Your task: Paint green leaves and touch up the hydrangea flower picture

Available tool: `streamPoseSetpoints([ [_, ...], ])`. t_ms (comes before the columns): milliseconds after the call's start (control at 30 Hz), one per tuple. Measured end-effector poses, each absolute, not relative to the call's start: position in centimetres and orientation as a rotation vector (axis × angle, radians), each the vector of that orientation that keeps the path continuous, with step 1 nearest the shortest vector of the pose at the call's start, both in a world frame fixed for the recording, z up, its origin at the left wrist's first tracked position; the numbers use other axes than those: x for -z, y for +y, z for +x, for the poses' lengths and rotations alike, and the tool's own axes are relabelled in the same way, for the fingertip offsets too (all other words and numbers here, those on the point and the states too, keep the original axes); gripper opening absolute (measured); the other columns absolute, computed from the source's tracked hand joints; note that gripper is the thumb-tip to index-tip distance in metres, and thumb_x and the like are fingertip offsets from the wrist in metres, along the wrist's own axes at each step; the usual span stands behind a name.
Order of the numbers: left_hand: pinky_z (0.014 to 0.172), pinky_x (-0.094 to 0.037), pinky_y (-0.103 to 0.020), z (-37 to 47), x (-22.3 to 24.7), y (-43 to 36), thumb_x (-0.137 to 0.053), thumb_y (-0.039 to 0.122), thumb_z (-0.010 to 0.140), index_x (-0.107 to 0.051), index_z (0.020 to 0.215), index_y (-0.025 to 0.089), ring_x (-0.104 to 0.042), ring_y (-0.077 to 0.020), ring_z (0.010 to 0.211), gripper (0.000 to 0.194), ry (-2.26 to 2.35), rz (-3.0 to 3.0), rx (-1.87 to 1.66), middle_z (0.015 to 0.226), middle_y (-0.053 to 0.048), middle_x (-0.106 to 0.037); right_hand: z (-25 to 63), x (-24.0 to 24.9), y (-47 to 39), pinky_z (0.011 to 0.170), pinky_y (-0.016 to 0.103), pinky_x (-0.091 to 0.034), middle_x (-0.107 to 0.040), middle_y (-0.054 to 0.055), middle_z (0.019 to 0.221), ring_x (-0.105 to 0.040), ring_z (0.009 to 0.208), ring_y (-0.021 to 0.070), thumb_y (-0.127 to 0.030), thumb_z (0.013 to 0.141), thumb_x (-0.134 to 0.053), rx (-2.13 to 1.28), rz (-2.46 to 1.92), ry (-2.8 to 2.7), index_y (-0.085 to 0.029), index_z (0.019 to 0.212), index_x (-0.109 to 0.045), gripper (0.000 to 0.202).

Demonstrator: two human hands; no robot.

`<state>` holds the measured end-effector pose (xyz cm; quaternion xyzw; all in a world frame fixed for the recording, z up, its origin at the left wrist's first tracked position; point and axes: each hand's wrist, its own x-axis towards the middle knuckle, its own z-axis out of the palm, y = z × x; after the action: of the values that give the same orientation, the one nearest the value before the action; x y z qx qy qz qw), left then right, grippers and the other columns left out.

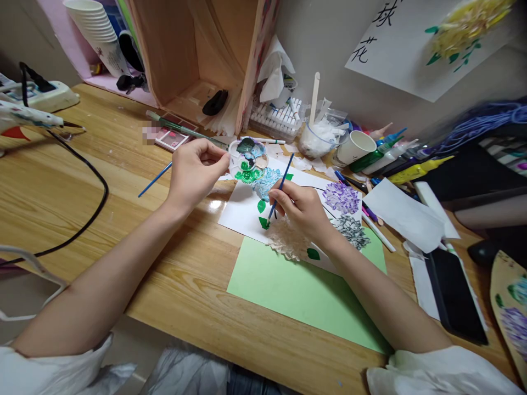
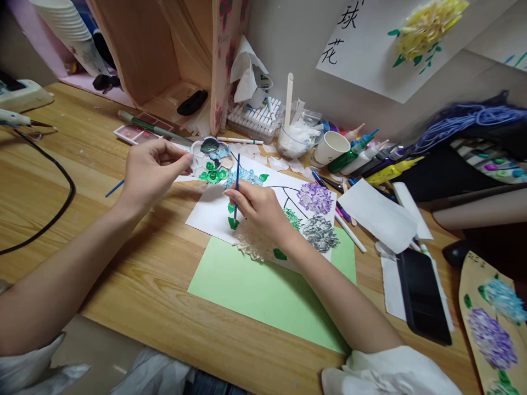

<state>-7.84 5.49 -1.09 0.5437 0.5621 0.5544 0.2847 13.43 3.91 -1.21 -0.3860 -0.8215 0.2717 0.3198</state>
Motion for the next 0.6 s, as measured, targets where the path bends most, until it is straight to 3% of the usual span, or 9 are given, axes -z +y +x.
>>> streamPoseSetpoints([
  [600,0.063,-0.055,-0.032,-7.78,1.04,5.36,-0.071,0.025,0.07,-0.062,0.065,0.02,-0.065,-0.017,0.061,0.011,1.511,1.417,-1.473,0.066,-0.002,-0.068,13.38,1.2,3.83,0.052,0.022,-0.04,-0.053,-0.006,0.051,-0.052,0.046,0.0069,-0.04,0.096,-0.045,-0.681,-1.023,-2.144,-0.02,0.07,-0.054,0.034],
])
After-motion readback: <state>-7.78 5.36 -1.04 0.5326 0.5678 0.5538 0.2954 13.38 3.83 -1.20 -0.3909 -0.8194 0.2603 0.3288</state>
